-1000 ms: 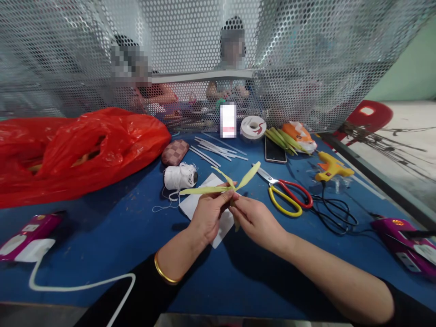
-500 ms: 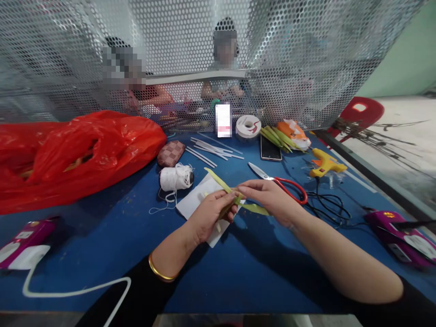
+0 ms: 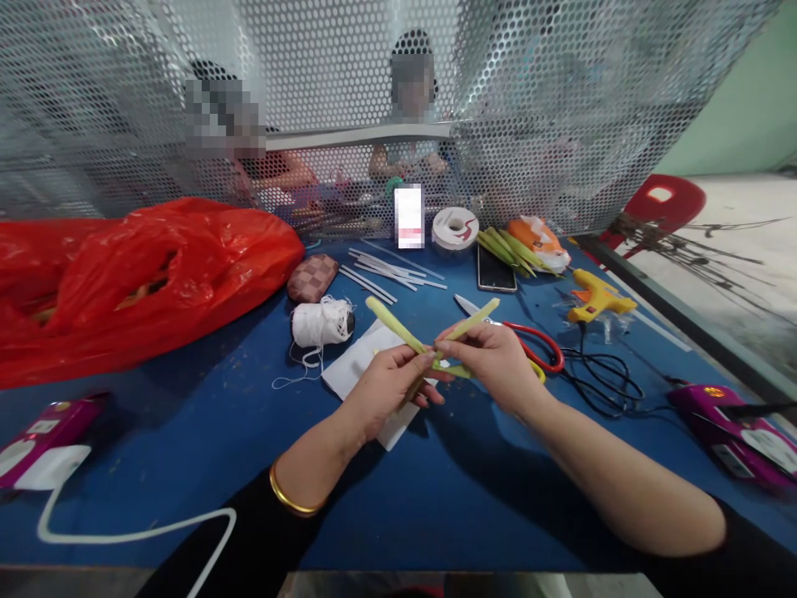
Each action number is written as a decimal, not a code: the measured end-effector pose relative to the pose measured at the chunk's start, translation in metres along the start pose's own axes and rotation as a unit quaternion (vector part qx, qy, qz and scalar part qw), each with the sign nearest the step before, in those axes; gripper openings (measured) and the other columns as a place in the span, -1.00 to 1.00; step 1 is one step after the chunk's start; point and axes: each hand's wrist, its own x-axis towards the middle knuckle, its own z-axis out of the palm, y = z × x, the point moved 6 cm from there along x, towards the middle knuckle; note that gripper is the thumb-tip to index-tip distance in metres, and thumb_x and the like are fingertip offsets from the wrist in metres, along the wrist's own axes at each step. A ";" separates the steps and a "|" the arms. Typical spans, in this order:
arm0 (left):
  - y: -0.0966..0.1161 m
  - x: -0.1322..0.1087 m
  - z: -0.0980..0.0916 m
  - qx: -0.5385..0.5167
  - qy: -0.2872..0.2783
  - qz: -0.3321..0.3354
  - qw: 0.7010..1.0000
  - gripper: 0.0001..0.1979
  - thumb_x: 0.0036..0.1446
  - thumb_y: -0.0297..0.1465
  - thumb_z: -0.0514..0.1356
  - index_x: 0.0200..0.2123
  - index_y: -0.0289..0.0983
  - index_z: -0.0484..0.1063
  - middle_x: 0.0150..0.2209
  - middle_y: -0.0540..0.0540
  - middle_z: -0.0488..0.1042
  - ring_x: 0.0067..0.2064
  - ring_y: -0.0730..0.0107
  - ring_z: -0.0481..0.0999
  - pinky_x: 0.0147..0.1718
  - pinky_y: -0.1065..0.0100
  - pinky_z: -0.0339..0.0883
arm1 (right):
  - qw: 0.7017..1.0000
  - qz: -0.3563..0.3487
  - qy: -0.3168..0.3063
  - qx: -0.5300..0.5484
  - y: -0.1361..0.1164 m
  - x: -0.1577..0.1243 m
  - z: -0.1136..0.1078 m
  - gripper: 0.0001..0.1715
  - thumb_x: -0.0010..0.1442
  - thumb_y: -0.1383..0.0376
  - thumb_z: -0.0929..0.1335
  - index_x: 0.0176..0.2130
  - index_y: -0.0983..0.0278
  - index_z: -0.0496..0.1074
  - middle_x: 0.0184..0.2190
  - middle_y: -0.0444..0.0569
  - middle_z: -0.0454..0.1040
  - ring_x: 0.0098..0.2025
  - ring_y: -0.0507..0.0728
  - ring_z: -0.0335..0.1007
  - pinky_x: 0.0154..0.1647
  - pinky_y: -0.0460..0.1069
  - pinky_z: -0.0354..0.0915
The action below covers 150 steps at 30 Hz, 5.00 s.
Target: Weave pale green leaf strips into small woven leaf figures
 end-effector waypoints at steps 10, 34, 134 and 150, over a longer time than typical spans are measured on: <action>-0.001 -0.004 0.001 0.013 0.034 -0.010 0.999 -0.71 -0.01 -0.23 0.37 -0.35 -0.33 0.46 -0.54 0.02 0.46 -0.61 0.57 0.40 -0.67 0.54 0.14 | 0.992 -0.076 0.004 -0.097 -0.002 -0.007 0.004 -0.83 0.03 0.21 0.44 -0.44 0.29 0.56 -0.51 -0.09 0.53 -0.44 0.08 0.39 -0.39 -0.01 0.26; 0.006 -0.004 0.003 0.009 -0.051 -0.015 0.999 -0.62 0.05 -0.16 0.28 -0.23 -0.37 0.60 -0.48 -0.04 0.39 -0.62 0.67 -0.04 -0.59 0.39 -0.35 | 0.998 -0.038 0.048 0.021 -0.019 0.016 -0.031 -0.63 0.02 0.05 0.44 -0.27 0.27 0.56 -0.37 -0.01 0.56 -0.24 0.19 0.46 -0.13 0.07 0.31; 0.010 0.003 -0.021 -0.097 0.072 0.020 0.992 -0.65 0.10 -0.18 0.32 -0.19 -0.37 0.61 -0.33 -0.22 0.64 -0.39 0.42 0.57 -0.39 0.45 0.32 | 0.988 -0.004 -0.079 -0.130 -0.013 0.020 -0.027 -0.31 0.16 -0.24 0.25 -0.34 0.29 0.54 -0.36 0.05 0.56 -0.27 0.20 0.47 -0.11 0.09 0.31; 0.018 0.003 -0.033 -0.121 0.148 0.040 0.981 -0.89 0.11 -0.43 0.32 -0.32 -0.38 0.58 -0.45 -0.17 0.61 -0.49 0.44 0.55 -0.45 0.45 0.39 | 0.942 -0.195 0.032 -0.271 -0.034 0.016 -0.041 -0.76 0.12 0.14 0.40 -0.45 0.23 0.54 -0.51 -0.07 0.51 -0.41 0.14 0.36 -0.34 0.03 0.24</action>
